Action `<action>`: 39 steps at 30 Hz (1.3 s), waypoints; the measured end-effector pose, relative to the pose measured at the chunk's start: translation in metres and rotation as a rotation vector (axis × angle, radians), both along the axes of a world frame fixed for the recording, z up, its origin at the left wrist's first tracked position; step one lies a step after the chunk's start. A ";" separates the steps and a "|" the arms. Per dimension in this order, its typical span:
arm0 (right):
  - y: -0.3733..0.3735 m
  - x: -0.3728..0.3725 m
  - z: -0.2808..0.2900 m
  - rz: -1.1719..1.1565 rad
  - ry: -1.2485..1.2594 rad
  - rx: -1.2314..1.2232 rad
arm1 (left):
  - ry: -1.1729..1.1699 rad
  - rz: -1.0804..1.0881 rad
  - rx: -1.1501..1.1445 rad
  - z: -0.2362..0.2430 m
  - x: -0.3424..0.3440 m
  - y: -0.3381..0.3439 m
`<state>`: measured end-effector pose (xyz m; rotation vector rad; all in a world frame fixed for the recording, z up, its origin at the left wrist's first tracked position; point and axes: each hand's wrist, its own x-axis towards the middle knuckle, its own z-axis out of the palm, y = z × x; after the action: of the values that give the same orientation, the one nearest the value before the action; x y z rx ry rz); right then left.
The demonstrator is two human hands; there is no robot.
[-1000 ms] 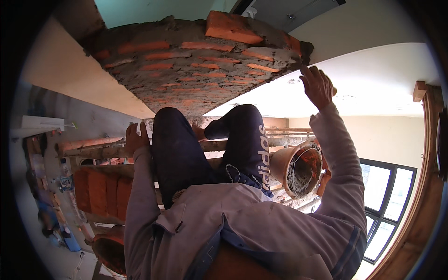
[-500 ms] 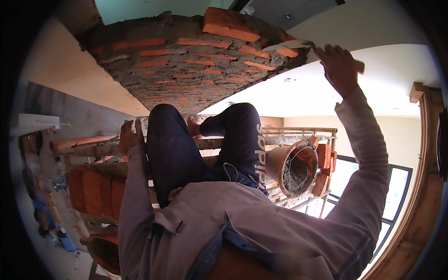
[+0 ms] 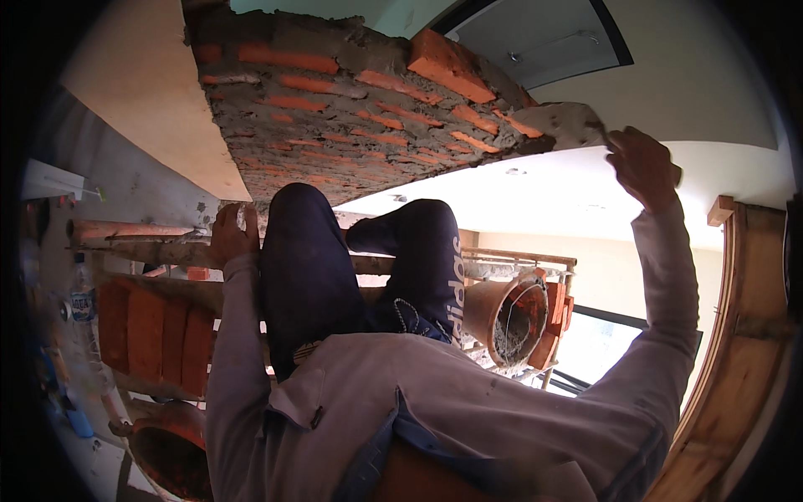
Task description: The person lays bricks on top of a wall using mortar and a trowel, spreading the mortar and positioning the bricks by hand.
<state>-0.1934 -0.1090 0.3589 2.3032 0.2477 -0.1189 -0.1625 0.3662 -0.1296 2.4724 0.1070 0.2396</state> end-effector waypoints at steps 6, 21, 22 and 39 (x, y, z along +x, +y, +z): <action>0.028 0.145 -0.045 -0.102 -0.017 -0.193 | -0.300 -0.223 0.219 -0.050 -0.004 0.040; -0.072 0.054 0.025 -0.146 0.264 0.090 | 0.237 -0.086 -0.142 0.036 -0.031 -0.019; -0.053 0.011 0.042 -0.193 0.167 0.134 | 0.292 -0.115 -0.101 0.049 -0.026 -0.016; -0.126 -0.492 -0.012 -1.095 0.324 0.277 | -0.186 -0.412 -0.376 0.115 -0.058 -0.161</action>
<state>-0.6852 -0.2350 0.3465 2.4180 -0.9108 -1.0541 -0.2201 0.2054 -0.0144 2.0306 -0.3980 0.2427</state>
